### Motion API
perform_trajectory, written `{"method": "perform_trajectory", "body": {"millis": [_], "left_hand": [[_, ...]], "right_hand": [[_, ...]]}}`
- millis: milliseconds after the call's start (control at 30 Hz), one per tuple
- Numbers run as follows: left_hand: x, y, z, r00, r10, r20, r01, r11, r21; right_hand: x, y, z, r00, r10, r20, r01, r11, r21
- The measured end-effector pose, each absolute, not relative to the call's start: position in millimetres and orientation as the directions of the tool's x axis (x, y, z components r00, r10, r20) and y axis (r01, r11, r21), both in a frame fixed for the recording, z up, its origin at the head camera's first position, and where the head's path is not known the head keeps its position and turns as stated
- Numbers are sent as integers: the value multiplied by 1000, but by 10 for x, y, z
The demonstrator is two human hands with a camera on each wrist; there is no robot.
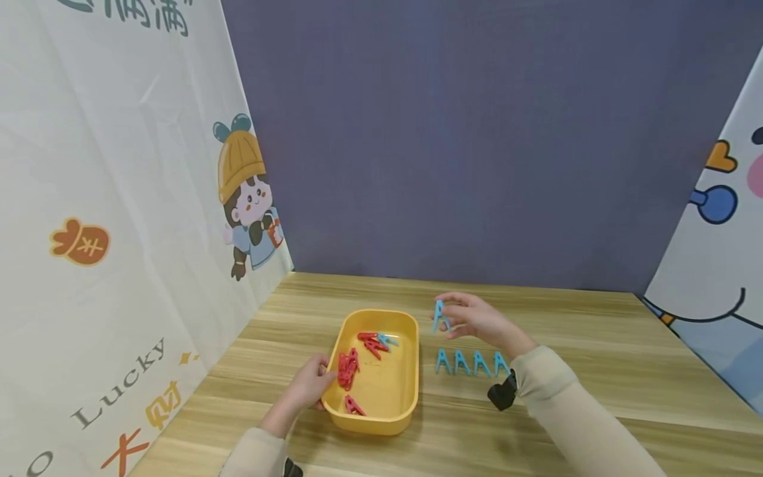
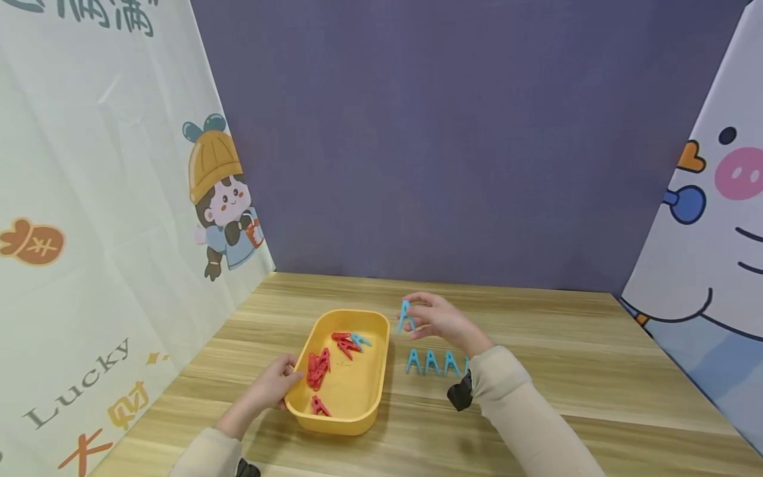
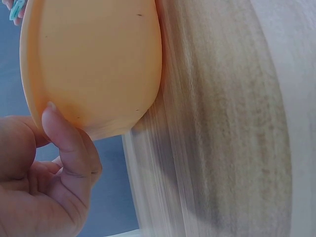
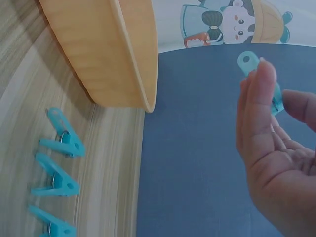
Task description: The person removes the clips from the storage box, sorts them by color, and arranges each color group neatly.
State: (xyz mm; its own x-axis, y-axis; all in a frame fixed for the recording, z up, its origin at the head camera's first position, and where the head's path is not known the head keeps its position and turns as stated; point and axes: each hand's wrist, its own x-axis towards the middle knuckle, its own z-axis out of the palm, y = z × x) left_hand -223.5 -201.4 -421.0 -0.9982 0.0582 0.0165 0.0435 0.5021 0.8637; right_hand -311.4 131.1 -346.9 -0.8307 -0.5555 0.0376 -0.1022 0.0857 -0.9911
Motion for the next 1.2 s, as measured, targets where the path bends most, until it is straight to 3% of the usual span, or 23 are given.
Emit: {"method": "perform_trajectory", "body": {"millis": [267, 1200], "left_hand": [[-2237, -2011, -4211, -998, 59, 20, 47, 499, 865], [-2236, -2010, -4206, -999, 40, -4, 17, 495, 869]], "right_hand": [[-3135, 1477, -3495, -832, -554, 44, -88, 53, -995], [-3192, 2287, -3847, -910, -413, -46, -21, 156, -988]]}}
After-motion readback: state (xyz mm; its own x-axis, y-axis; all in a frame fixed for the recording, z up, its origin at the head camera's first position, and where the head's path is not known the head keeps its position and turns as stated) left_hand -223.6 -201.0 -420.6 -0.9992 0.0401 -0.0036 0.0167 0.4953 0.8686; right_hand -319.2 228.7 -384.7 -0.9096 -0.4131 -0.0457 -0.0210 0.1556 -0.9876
